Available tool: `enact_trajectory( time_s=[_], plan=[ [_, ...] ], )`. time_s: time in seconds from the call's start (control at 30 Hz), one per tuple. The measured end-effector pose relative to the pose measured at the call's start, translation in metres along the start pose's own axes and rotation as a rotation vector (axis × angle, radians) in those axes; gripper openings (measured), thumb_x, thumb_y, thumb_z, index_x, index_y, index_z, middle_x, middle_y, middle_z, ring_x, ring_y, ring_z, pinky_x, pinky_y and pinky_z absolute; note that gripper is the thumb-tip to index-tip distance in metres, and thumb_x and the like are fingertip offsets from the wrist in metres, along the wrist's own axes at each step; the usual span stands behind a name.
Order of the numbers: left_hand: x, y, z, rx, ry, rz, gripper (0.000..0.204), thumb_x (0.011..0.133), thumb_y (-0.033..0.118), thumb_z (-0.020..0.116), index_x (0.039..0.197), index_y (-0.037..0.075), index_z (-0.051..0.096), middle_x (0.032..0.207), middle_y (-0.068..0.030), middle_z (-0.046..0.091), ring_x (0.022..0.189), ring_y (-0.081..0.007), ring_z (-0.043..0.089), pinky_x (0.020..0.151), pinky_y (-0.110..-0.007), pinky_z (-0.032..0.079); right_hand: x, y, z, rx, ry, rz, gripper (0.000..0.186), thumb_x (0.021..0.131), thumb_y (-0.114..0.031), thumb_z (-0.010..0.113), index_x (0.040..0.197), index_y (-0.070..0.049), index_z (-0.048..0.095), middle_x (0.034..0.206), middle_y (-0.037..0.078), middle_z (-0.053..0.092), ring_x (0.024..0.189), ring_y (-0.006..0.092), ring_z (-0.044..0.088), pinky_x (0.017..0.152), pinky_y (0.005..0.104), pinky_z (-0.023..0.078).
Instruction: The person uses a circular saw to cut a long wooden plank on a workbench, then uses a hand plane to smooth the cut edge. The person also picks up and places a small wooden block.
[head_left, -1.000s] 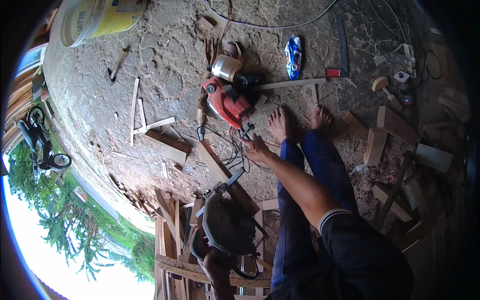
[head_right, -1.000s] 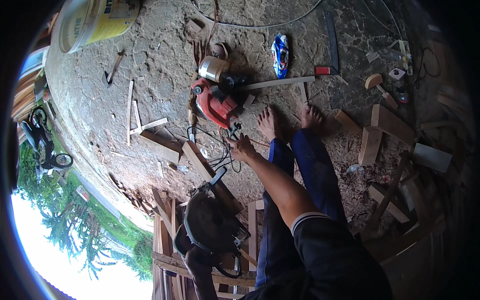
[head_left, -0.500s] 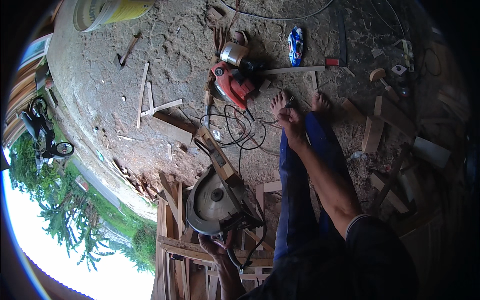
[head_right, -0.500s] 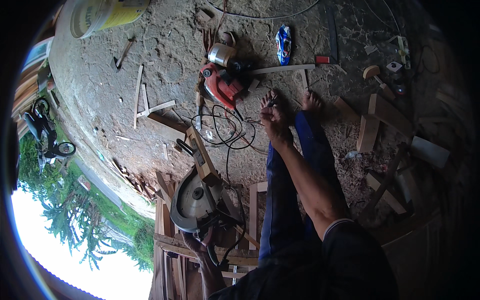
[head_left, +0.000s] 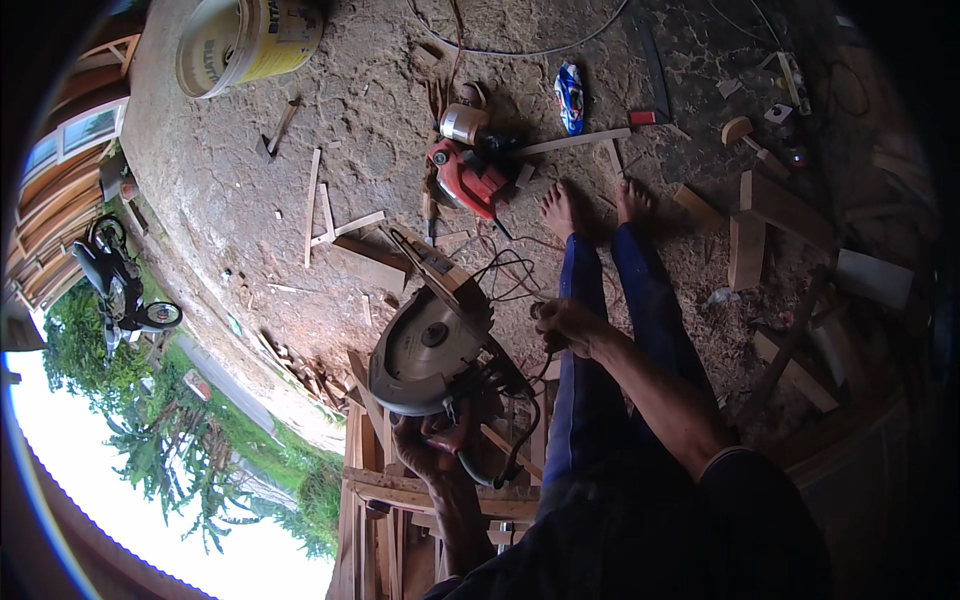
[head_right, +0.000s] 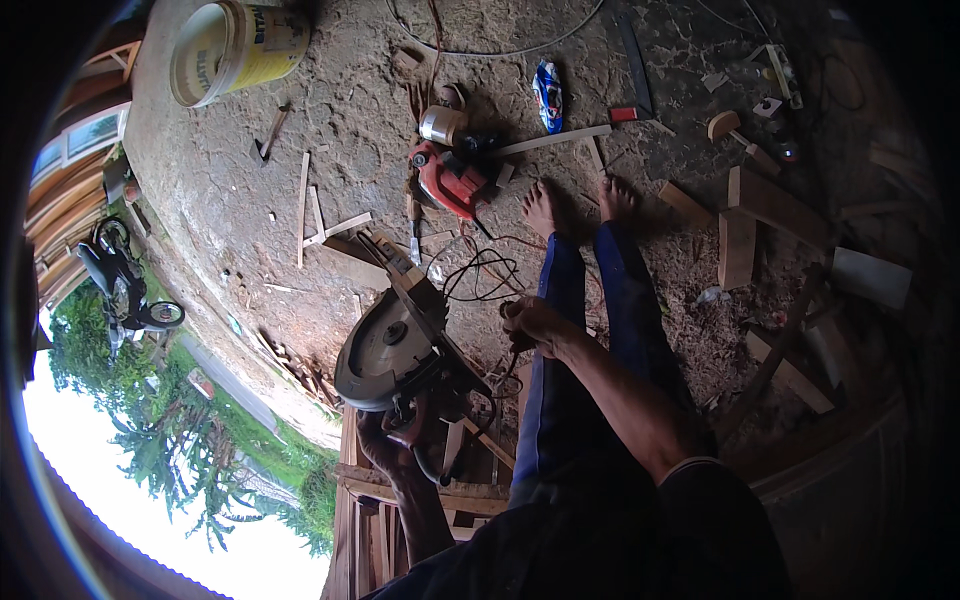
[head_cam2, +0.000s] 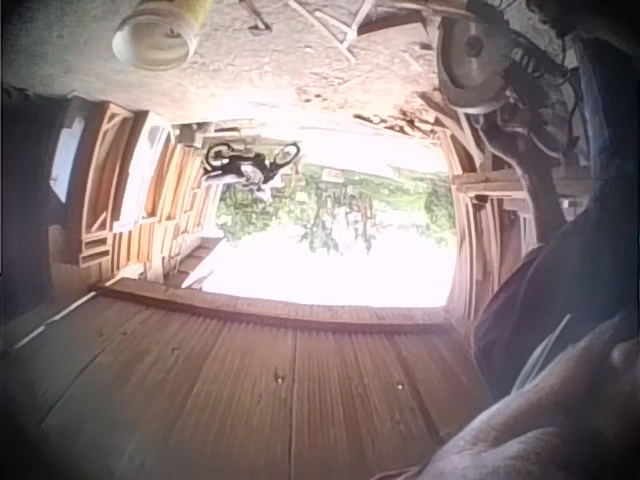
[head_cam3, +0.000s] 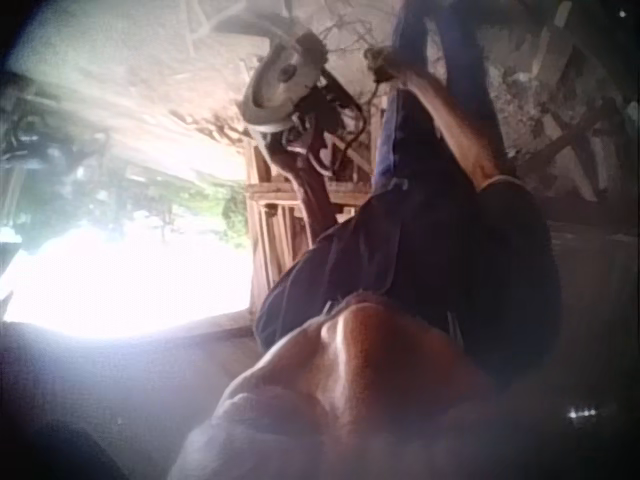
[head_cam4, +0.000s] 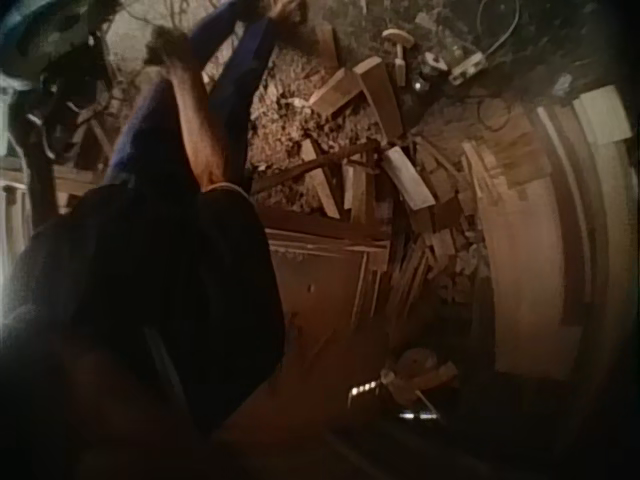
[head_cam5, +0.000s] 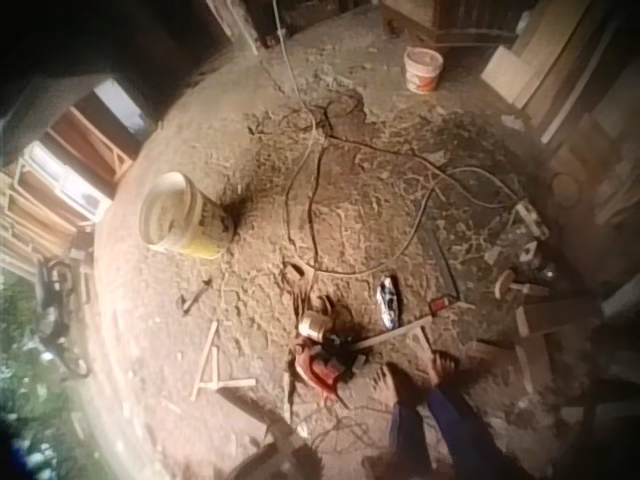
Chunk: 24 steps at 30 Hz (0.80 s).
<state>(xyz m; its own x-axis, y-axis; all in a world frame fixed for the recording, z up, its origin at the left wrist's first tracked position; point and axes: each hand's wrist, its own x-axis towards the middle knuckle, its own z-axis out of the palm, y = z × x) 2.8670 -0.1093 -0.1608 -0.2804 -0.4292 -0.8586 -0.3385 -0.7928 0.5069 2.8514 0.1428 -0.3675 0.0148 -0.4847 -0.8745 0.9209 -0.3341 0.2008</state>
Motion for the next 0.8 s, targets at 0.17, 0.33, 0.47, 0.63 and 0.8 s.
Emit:
enact_trajectory(
  time_s=[0.17,0.33,0.47,0.63,0.8],
  plan=[
    [0.000,-0.004,0.023,0.020,-0.093,-0.015,0.020,0.086,0.017,0.063,0.103,0.007,0.059,0.075,-0.0030,0.058,0.063,-0.0144,0.055,0.064,-0.031,0.051,-0.080,-0.066,-0.071,0.251,0.214,-0.726,0.026,0.098,-0.012,0.064,0.117,-0.007,0.047,0.092,0.008,0.064,0.049,0.0081,0.052,0.040,0.0234,0.042],
    [0.003,-0.015,0.053,0.026,-0.128,-0.055,0.015,0.091,0.014,0.059,0.080,0.012,0.050,0.063,0.0021,0.048,0.055,-0.0092,0.054,0.051,-0.021,0.046,-0.170,-0.141,-0.201,0.320,0.662,-1.229,0.047,0.097,-0.026,0.070,0.132,-0.009,0.044,0.113,0.012,0.070,0.052,0.0084,0.050,0.046,0.0222,0.038],
    [0.010,-0.030,0.067,0.171,-0.097,-0.040,0.004,0.087,0.012,0.061,0.089,0.009,0.058,0.065,0.0046,0.052,0.054,-0.0080,0.056,0.051,-0.021,0.051,-0.200,-0.194,-0.310,0.159,0.933,-1.200,0.035,0.099,-0.025,0.067,0.127,-0.007,0.053,0.105,0.008,0.069,0.051,0.0080,0.049,0.045,0.0227,0.038],
    [0.013,-0.065,0.085,0.190,-0.086,0.031,0.009,0.088,0.018,0.062,0.083,0.014,0.056,0.064,0.0045,0.052,0.055,-0.0095,0.057,0.052,-0.024,0.050,-0.189,-0.249,-0.453,-0.093,1.295,-1.107,0.030,0.102,-0.022,0.058,0.125,-0.003,0.061,0.100,0.015,0.072,0.070,0.0212,0.066,0.061,0.0347,0.053],
    [0.022,-0.111,0.118,0.182,-0.036,0.018,0.016,0.088,0.015,0.062,0.078,0.013,0.050,0.061,0.0061,0.049,0.050,-0.0092,0.050,0.062,-0.025,0.054,-0.196,-0.338,-0.539,-0.570,1.838,-0.960,0.029,0.098,-0.023,0.059,0.116,-0.001,0.059,0.088,0.016,0.070,0.075,0.0319,0.069,0.069,0.0434,0.055]
  ],
)
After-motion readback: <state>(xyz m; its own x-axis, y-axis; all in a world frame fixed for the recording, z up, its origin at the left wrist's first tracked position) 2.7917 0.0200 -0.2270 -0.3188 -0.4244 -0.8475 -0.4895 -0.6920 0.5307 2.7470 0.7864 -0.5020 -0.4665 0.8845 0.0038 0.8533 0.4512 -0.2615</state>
